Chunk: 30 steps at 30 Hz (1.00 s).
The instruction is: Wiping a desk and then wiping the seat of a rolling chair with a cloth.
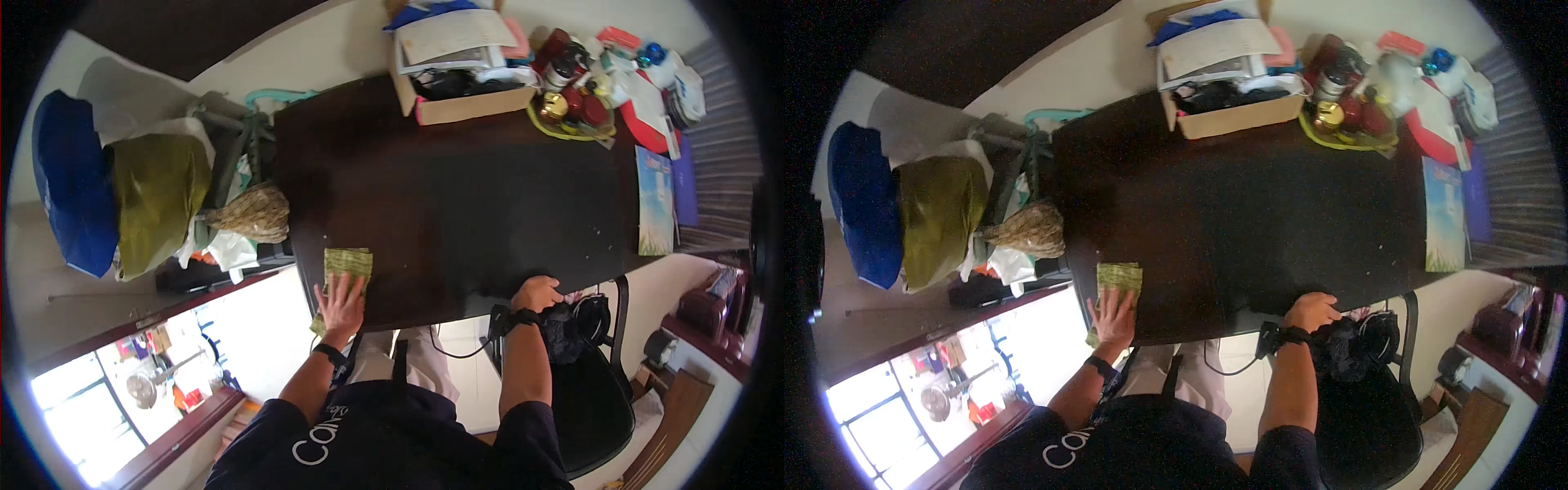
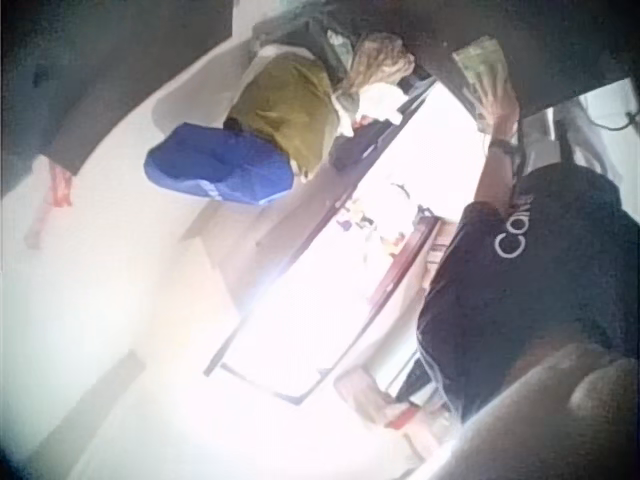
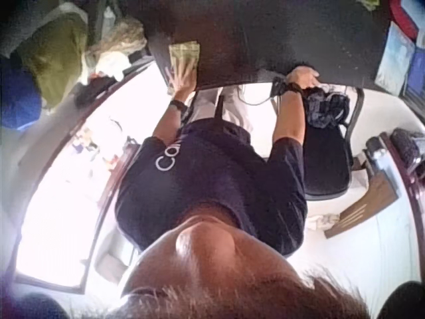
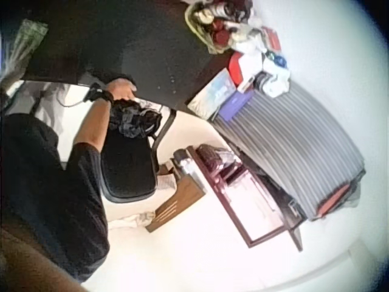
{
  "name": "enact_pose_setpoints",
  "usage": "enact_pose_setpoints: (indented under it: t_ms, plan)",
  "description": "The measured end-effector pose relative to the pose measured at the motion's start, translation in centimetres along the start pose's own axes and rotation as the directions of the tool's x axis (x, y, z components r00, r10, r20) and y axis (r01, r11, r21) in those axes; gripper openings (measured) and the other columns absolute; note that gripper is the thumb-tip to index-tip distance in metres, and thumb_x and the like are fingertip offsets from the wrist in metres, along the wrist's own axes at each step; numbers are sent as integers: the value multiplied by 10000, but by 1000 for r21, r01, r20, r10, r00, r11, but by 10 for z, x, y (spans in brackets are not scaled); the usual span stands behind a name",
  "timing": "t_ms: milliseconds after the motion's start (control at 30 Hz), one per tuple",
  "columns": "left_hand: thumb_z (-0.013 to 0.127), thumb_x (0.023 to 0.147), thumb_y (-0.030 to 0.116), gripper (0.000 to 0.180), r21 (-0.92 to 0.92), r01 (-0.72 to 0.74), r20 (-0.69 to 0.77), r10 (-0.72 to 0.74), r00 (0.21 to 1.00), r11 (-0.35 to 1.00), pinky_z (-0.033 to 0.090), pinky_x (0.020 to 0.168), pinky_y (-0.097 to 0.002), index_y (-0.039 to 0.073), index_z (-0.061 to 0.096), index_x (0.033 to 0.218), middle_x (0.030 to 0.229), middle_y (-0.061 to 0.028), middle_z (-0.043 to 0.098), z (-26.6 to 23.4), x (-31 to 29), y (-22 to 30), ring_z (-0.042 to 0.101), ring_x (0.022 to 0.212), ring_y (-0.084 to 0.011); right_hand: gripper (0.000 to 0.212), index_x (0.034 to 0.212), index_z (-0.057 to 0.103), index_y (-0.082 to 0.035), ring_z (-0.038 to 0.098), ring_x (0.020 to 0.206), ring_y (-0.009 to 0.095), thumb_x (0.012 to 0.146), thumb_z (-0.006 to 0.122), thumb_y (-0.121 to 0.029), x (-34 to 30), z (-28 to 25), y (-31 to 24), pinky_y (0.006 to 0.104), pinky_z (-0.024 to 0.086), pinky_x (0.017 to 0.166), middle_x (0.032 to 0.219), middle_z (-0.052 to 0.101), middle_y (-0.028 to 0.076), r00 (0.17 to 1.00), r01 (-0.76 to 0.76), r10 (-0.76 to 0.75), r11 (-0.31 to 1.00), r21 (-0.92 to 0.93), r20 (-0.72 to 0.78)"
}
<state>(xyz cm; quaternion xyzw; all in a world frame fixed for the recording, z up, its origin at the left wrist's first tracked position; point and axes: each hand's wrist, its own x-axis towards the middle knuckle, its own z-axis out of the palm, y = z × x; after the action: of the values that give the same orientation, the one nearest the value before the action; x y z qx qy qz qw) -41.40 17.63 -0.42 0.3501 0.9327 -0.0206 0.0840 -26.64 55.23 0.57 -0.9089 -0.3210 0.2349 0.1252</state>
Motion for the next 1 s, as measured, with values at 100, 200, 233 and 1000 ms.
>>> enact_pose_setpoints:
  t_ms: [100,200,233,1000]
  plan:
    - [500,902,279,542,-129,-110,97,123,988,985,107,1126,-589,207,393,1429,1493,-39,351,-20,23,-3,261,1411,-291,536,1326,333,59,579,1087,434,994,313,-361,-5,1,-2,470,508,897,1265,517,304,999,10,-10,1000,-7,-37]
    - [493,903,285,550,-125,-126,92,138,986,984,130,1119,-597,201,383,1435,1489,-27,359,-26,30,-7,275,1406,-273,520,1311,345,59,583,1080,435,993,314,-351,-2,4,-2,469,512,893,1258,520,308,999,-13,13,1000,-10,-43]
    - [484,908,286,549,-118,-142,78,152,985,983,134,1118,-599,200,375,1440,1492,-27,356,-26,32,-7,273,1407,-274,520,1311,345,59,583,1080,435,993,314,-351,3,6,1,469,512,893,1258,520,308,999,-10,9,1000,-21,-45]
    - [397,921,339,660,-69,167,151,-155,976,984,65,1139,-565,32,234,1483,1558,-175,168,6,-41,-26,113,1447,-365,594,1306,340,68,549,1146,396,942,343,-402,1,10,4,429,457,971,1280,529,265,1000,-24,25,978,207,0]
